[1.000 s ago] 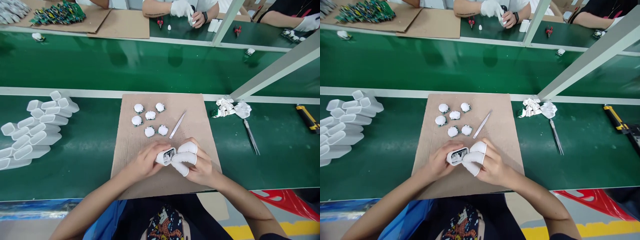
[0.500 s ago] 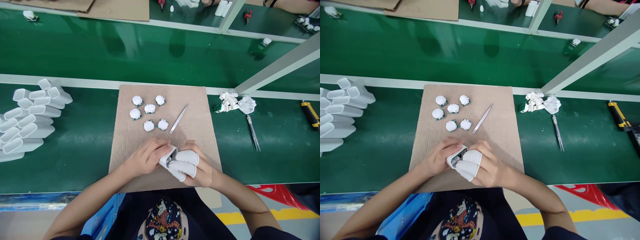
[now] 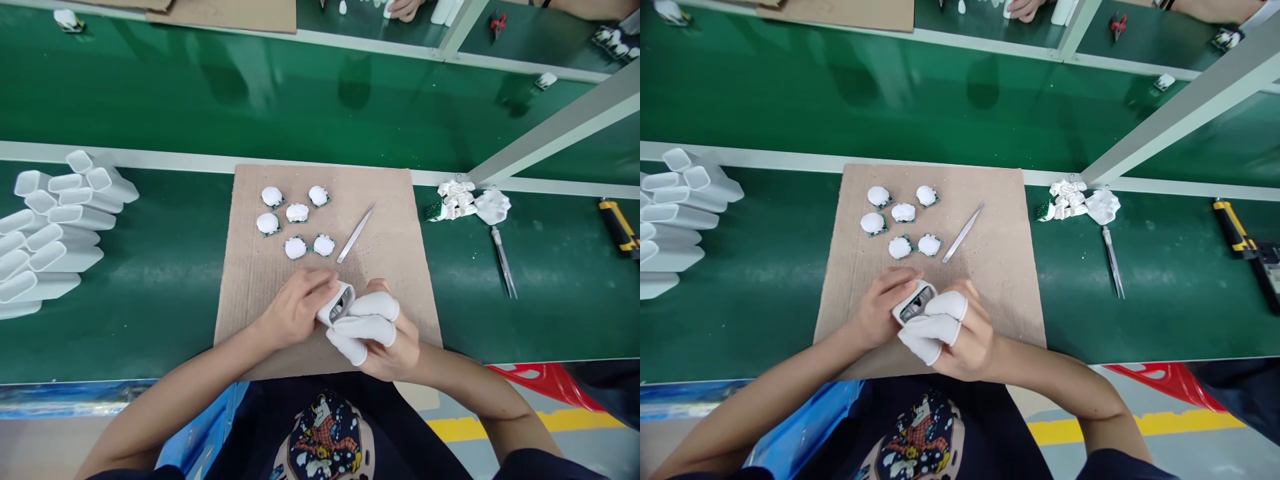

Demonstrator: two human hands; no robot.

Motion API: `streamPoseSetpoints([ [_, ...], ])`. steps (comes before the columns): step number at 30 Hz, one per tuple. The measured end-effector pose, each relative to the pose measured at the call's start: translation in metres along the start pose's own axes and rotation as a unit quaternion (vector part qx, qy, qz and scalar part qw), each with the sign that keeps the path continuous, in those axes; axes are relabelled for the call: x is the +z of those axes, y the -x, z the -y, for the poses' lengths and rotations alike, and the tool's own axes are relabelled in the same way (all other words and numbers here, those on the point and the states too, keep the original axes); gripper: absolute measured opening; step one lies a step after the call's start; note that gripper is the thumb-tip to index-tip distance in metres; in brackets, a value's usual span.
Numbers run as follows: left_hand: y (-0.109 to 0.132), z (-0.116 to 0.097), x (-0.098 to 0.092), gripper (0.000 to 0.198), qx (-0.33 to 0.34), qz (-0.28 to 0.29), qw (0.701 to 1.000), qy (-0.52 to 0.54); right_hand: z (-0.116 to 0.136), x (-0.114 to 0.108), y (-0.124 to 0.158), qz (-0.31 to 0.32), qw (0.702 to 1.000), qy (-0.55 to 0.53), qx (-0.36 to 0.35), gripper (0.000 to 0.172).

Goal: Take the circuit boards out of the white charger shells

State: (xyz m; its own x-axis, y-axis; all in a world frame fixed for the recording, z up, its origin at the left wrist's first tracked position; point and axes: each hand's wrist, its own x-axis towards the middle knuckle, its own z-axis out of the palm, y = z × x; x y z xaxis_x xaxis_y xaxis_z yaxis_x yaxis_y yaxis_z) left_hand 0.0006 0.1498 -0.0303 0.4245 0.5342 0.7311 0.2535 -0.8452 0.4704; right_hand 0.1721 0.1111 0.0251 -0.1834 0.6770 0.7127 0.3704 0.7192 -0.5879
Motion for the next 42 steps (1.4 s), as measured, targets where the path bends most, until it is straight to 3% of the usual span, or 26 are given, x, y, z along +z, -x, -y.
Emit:
streamPoseSetpoints([
  [3,-0.003,-0.001,0.004,0.038,-0.062,0.021,0.994,0.087,-0.008,-0.015,-0.006,-0.017,0.999,-0.022,0.027,0.018],
  [6,-0.007,-0.002,0.004,0.035,-0.131,0.037,0.972,0.194,-0.020,-0.025,-0.011,-0.032,0.992,-0.034,0.115,0.015],
  [8,-0.009,-0.003,0.004,0.033,-0.139,0.032,0.963,0.228,-0.026,-0.027,-0.013,0.004,0.990,-0.051,0.132,0.016],
  [11,-0.011,-0.003,0.001,0.027,-0.143,0.023,0.955,0.257,-0.029,-0.026,-0.015,0.075,0.992,-0.059,0.082,0.011],
  [14,-0.013,-0.003,-0.002,0.023,-0.160,0.035,0.947,0.276,-0.026,-0.024,-0.016,0.138,0.987,-0.041,0.069,0.023],
  [25,-0.011,-0.003,0.000,0.028,-0.183,0.080,0.954,0.224,-0.021,-0.019,-0.009,0.222,0.970,0.023,0.100,0.019],
  [31,-0.012,-0.002,0.000,0.032,-0.209,0.078,0.957,0.184,-0.029,-0.013,-0.003,0.186,0.976,0.024,0.110,0.022],
  [34,-0.012,-0.004,-0.003,0.038,-0.265,0.068,0.943,0.189,-0.034,-0.013,-0.002,0.210,0.974,-0.004,0.088,0.038],
  [37,-0.009,-0.005,-0.003,0.043,-0.281,0.055,0.939,0.192,-0.033,-0.009,-0.001,0.215,0.975,0.036,0.048,0.056],
  [40,-0.005,0.001,0.004,0.051,-0.243,0.018,0.951,0.188,-0.036,-0.006,-0.005,0.190,0.979,0.070,0.036,0.044],
  [42,-0.004,0.009,0.008,0.057,-0.216,-0.038,0.960,0.172,-0.047,-0.009,-0.019,0.189,0.976,0.092,0.051,0.032],
])
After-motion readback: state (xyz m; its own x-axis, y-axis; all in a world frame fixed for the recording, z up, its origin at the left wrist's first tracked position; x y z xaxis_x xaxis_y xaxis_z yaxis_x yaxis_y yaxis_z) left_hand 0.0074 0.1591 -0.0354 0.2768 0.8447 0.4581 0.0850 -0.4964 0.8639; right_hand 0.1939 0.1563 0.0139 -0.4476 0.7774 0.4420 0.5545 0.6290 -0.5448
